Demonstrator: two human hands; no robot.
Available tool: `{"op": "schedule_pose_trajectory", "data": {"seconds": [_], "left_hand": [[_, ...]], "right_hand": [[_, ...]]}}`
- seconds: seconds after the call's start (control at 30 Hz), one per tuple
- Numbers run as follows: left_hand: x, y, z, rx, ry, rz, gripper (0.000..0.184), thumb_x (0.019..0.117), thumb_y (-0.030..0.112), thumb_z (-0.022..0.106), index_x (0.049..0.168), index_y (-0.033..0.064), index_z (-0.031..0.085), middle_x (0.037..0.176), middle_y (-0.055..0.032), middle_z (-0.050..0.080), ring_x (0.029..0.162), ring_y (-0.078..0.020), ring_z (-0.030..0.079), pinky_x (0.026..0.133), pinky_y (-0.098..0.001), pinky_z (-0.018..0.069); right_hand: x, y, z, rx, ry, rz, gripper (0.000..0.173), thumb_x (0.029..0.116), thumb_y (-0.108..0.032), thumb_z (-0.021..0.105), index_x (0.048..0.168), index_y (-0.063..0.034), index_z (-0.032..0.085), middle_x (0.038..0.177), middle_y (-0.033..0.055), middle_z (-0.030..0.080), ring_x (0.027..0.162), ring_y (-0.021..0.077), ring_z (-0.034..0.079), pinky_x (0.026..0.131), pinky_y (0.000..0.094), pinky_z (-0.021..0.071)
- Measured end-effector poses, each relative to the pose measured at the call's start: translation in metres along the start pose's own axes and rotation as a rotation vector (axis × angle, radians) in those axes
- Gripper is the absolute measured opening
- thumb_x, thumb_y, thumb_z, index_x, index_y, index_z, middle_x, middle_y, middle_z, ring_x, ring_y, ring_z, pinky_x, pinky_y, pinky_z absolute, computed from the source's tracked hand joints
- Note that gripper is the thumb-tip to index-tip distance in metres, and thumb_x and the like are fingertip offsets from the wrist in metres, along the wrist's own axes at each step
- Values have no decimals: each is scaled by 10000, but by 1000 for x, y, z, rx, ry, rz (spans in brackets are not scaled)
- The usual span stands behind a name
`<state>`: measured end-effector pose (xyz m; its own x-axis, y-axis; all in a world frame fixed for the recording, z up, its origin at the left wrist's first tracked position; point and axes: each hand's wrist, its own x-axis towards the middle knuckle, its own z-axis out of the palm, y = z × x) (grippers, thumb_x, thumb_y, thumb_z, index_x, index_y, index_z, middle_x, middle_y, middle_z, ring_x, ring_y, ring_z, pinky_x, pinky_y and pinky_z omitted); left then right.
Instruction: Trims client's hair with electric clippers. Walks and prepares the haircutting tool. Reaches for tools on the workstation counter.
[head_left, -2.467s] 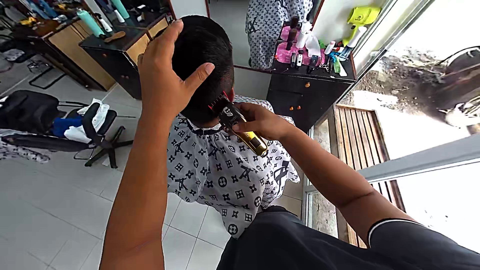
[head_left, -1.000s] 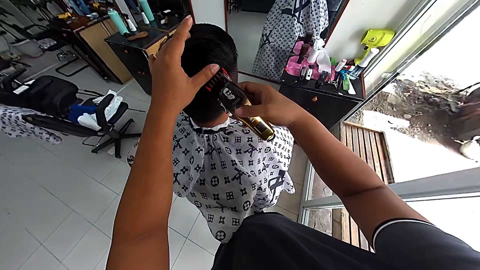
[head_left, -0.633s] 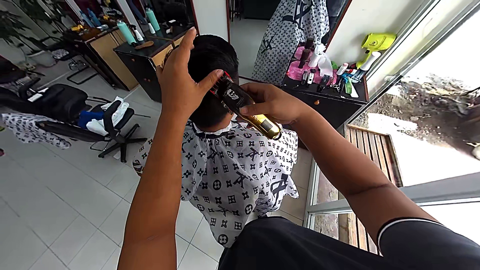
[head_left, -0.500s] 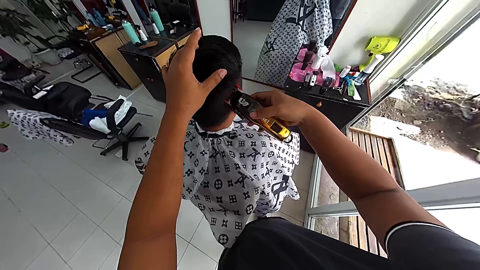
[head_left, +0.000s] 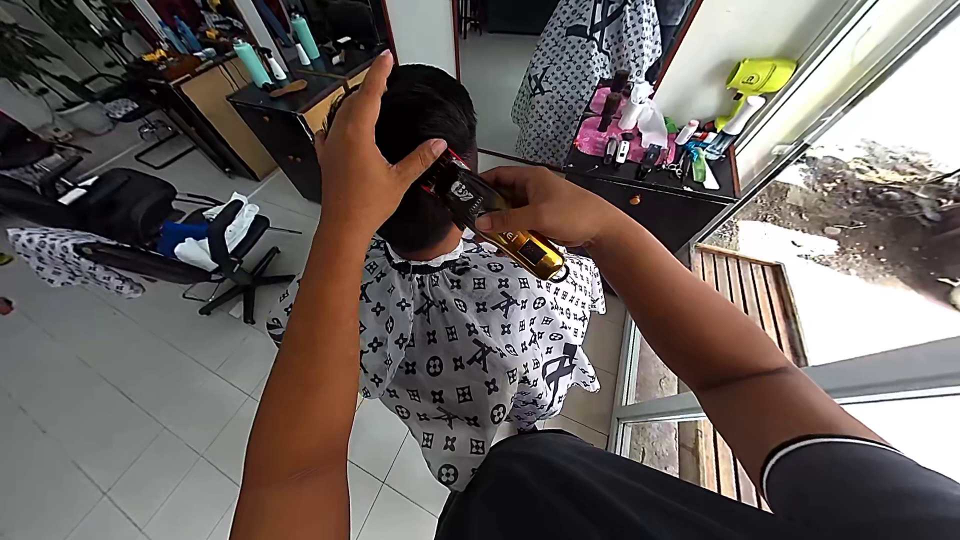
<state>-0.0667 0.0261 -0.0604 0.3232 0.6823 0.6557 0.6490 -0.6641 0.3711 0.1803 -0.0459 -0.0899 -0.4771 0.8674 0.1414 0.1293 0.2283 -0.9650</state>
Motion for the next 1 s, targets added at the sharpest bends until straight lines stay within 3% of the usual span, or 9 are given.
{"op": "schedule_pose_trajectory", "data": {"seconds": [0.07,0.2,0.37,0.43,0.57,0.7,0.8,0.9,1.0], "left_hand": [[1,1,0,-11,-1,1,892,896,575,714,1603,163,359,1538,-107,507,1431,-256,465,1188,-529,342],[1,-2,-3,-7,-51,-5,875,935,638,608,1628,196,310,1581,-66,463,1478,-257,405,1179,-676,230],[2,-3,-4,-7,-47,20,900,911,632,657,1622,191,326,1577,-76,472,1462,-257,432,1187,-590,311],[4,-3,-7,-13,-64,19,936,896,662,657,1624,182,317,1564,-95,481,1452,-282,440,1168,-629,309],[3,-11,-20,-25,-138,26,913,924,705,564,1636,203,290,1578,-70,468,1481,-263,403,1178,-668,253],[3,-17,-22,-10,-123,103,955,880,673,662,1628,195,311,1549,-80,506,1458,-261,440,1182,-608,296],[3,-19,-22,-28,-53,167,989,859,716,658,1603,137,361,1563,-127,470,1464,-242,422,1223,-470,314],[-1,-28,-29,-91,-14,180,876,947,682,556,1574,88,407,1537,-154,493,1446,-234,445,1214,-414,342],[-5,-36,-35,-86,-56,123,896,916,659,629,1581,105,397,1507,-128,536,1416,-219,488,1200,-408,369]], "right_hand": [[0,-5,4,-85,3,-50,534,918,-160,742,1384,-7,533,1158,89,693,987,123,695,866,280,598],[-6,14,0,-44,18,59,488,907,-135,738,1342,-15,550,1094,98,693,882,140,702,761,292,616],[-1,-2,18,-84,39,-46,553,919,-180,751,1390,-1,523,1168,97,696,1005,129,703,881,283,603],[-1,3,28,-76,59,-70,567,921,-174,750,1400,0,500,1185,107,686,1019,137,697,884,294,602],[-7,42,41,98,75,98,542,922,-148,736,1389,-4,501,1148,137,682,934,205,714,804,376,630],[-3,30,56,166,123,61,560,927,-135,734,1408,-4,481,1164,140,683,951,226,722,808,396,640],[-1,32,67,148,152,-28,603,919,-153,741,1430,-10,454,1210,123,667,1027,184,696,882,349,611],[-9,58,74,229,151,99,559,935,-133,728,1424,-66,466,1179,127,675,933,217,713,784,384,626],[-9,61,77,272,147,142,566,935,-125,722,1432,-60,459,1186,145,672,941,255,719,785,417,632]]}}
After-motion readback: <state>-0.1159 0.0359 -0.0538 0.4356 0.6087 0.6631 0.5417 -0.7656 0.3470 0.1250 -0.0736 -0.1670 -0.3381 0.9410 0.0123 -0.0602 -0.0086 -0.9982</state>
